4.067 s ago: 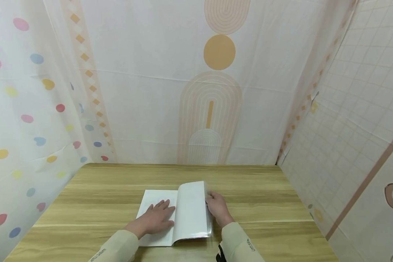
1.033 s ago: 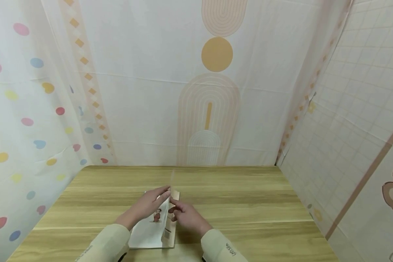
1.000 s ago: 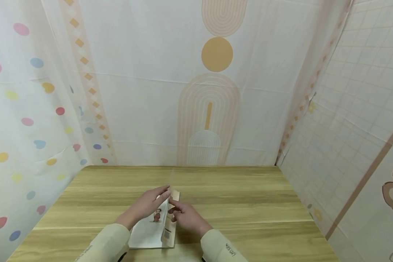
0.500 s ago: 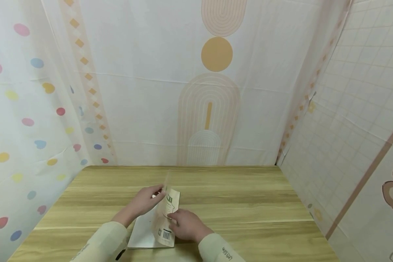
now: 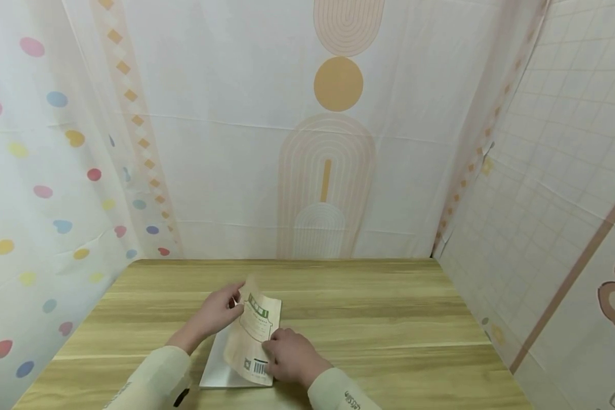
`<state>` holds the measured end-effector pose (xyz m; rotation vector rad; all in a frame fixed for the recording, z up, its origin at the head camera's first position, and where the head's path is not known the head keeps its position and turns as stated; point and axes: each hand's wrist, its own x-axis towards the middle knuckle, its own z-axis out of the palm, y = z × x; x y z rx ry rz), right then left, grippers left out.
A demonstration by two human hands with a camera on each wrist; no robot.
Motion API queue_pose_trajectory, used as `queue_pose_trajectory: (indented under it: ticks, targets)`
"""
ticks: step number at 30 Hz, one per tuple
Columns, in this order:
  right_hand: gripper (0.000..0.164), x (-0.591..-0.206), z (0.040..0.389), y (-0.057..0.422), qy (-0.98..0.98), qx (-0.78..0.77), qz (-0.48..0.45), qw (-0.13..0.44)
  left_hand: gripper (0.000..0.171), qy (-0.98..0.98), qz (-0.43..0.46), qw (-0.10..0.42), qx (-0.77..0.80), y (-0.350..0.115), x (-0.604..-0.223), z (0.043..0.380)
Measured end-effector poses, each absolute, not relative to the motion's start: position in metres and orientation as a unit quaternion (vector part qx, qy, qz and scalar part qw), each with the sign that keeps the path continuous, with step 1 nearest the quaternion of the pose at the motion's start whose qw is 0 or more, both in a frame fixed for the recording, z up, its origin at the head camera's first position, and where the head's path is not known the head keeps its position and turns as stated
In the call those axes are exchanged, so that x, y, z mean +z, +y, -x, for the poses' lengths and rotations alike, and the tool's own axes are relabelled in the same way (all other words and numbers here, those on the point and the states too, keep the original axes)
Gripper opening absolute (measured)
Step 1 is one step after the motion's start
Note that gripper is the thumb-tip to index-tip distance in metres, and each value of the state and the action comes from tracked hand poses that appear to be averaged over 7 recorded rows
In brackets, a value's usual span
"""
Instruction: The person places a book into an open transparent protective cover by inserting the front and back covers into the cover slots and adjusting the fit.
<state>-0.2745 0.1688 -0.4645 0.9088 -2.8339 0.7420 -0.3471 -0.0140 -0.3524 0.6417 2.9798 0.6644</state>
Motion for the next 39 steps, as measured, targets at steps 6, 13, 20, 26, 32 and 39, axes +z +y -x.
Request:
queue_pose_trajectory:
  ticks: [6, 13, 20, 26, 32, 39]
  targets:
    - [0.042, -0.465, 0.273, 0.166, -0.926, 0.23, -0.297, 0.031, 0.058, 0.957, -0.191, 0.026, 0.217, -0.026, -0.355, 0.348]
    - [0.019, -0.466, 0.271, 0.162, -0.929, 0.213, -0.301, 0.043, 0.043, 0.971, -0.185, 0.023, 0.148, -0.041, -0.363, 0.349]
    - [0.025, -0.467, 0.269, 0.159, -0.929, 0.195, -0.308, 0.067, 0.041, 0.976, -0.178, 0.038, 0.116, -0.054, -0.372, 0.35]
    - [0.027, -0.465, 0.269, 0.157, -0.933, 0.191, -0.299, 0.066, 0.043, 0.979, -0.155, 0.06, 0.114, -0.058, -0.378, 0.347]
    - [0.019, -0.461, 0.268, 0.154, -0.938, 0.18, -0.29, 0.064, 0.045, 0.98, -0.133, 0.074, 0.128, -0.061, -0.385, 0.344]
    - [0.02, -0.455, 0.269, 0.152, -0.943, 0.17, -0.283, 0.05, 0.046, 0.982, -0.131, 0.079, 0.112, -0.063, -0.389, 0.343]
